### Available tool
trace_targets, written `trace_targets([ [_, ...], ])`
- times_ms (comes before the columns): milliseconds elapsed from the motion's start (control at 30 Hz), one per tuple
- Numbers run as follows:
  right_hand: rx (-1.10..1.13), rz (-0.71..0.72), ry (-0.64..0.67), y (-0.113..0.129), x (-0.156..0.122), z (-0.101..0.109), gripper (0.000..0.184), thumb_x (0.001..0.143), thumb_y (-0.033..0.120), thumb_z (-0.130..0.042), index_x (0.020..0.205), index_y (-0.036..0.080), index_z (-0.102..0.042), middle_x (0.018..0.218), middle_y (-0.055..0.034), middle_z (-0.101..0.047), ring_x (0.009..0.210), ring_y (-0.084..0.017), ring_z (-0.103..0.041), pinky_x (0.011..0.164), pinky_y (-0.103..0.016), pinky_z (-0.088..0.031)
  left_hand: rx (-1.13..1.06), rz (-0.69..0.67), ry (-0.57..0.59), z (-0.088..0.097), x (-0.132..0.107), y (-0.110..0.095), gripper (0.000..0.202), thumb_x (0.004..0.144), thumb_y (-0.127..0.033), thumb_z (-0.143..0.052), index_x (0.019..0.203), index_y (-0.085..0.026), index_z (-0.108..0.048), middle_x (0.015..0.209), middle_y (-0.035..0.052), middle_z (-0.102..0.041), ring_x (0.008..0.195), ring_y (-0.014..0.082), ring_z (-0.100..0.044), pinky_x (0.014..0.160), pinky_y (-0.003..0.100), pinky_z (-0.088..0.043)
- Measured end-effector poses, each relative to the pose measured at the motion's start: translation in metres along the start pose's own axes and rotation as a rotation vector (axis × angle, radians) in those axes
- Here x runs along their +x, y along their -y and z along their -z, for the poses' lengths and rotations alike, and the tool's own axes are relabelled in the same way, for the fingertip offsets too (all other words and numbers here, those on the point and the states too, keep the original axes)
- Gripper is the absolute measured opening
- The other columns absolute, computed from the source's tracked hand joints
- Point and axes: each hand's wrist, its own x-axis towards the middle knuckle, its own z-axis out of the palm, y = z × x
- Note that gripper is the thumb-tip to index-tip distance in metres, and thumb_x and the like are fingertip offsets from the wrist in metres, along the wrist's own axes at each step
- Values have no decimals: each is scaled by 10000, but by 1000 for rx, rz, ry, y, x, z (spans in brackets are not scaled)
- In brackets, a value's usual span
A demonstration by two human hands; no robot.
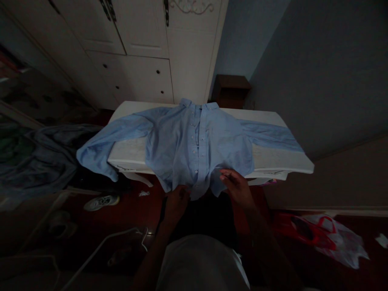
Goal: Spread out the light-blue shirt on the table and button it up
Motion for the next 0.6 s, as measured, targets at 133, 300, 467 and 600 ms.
trace_targets([
  [133,-268,402,181,26,19,1,283,934,192,-484,1127,258,-681,1087,-70,-671,1025,-215,-601,893,-393,-478,48,-244,-166,5,10,-15,215,901,-336,-536,993,-180,-652,950,76,-707,796,187,-664,732,328,-519],
  [300,-651,792,553,41,54,-18,449,900,61,-483,1278,279,-588,1332,-61,-588,1265,-227,-467,1019,-449,-369,71,-456,-212,-1,33,-35,185,906,-243,-540,1037,-180,-654,989,71,-672,822,161,-643,751,301,-527],
  [467,-887,892,650,45,80,-28,403,925,92,-491,1307,207,-548,1198,-106,-635,1152,-232,-518,999,-432,-340,205,-485,-195,-8,45,-31,137,893,-209,-572,993,-184,-663,926,46,-667,806,155,-637,750,284,-520],
  [600,-995,997,661,48,88,-23,225,937,155,-531,1107,210,-668,952,-70,-638,979,-220,-518,934,-405,-342,307,-500,-225,-11,43,-29,169,894,-226,-585,1039,-197,-669,955,56,-685,824,170,-650,732,285,-519],
])
